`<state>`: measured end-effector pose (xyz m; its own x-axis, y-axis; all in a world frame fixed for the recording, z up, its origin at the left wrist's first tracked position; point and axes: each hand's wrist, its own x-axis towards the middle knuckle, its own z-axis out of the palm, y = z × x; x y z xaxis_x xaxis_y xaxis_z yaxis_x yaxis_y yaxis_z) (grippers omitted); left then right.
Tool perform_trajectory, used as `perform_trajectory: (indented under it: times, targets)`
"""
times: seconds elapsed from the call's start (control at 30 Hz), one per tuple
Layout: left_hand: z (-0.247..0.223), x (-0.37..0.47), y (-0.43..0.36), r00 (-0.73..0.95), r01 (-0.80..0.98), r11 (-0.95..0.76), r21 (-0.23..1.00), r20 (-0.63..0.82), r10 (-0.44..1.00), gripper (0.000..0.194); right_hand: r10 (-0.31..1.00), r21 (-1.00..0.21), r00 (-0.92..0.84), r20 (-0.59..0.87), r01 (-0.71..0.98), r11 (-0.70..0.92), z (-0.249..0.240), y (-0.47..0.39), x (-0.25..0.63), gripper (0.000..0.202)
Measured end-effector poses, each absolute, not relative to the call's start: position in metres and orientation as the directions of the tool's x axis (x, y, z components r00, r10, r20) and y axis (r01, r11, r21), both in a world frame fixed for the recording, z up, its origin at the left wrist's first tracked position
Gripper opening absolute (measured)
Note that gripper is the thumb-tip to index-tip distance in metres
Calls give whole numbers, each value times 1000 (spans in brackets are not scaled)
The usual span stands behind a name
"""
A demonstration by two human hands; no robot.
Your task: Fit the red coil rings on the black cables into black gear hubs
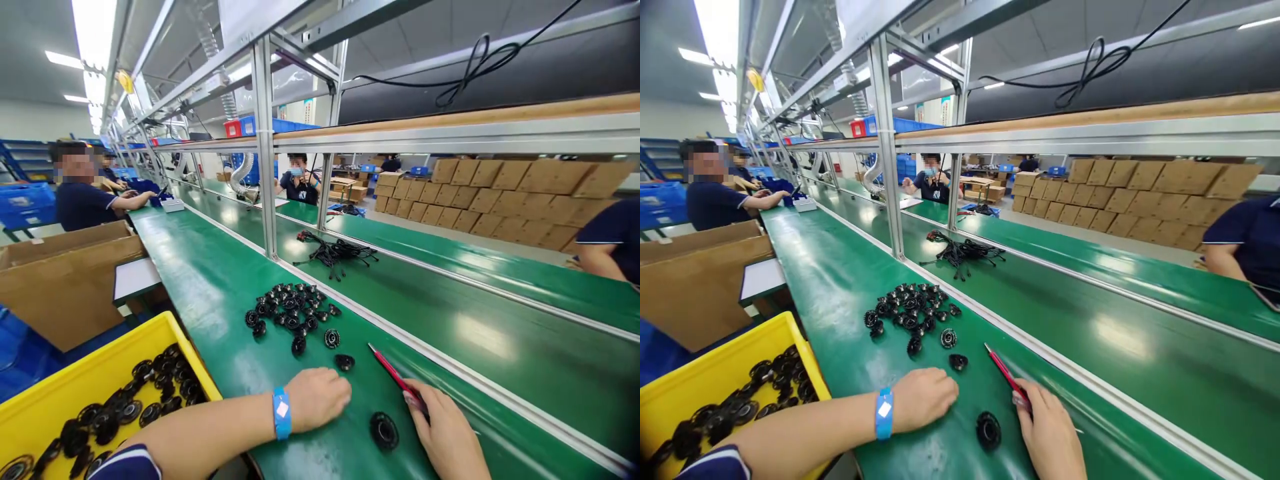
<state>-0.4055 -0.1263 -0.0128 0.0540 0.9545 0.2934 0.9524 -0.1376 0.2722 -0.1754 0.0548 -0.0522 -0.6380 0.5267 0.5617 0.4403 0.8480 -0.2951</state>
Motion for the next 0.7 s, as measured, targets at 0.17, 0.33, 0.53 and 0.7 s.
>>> perform_trajectory:
  times: [0.17,0.33,0.53,0.7]
  targets:
    - [-7,-440,-111,-193,957,89,277,373,907,35,576,-330,-552,603,484,810,-59,54,-174,38]
    - [1,-445,-105,-129,977,28,210,487,864,36,569,-361,-422,706,476,802,-49,38,-176,32]
    - [15,-397,-124,283,945,-328,9,480,830,39,435,-310,-483,759,320,895,-32,-32,-195,28]
    - [36,-433,-128,-34,998,11,60,402,915,25,419,-332,-640,644,260,907,-22,-41,-171,47]
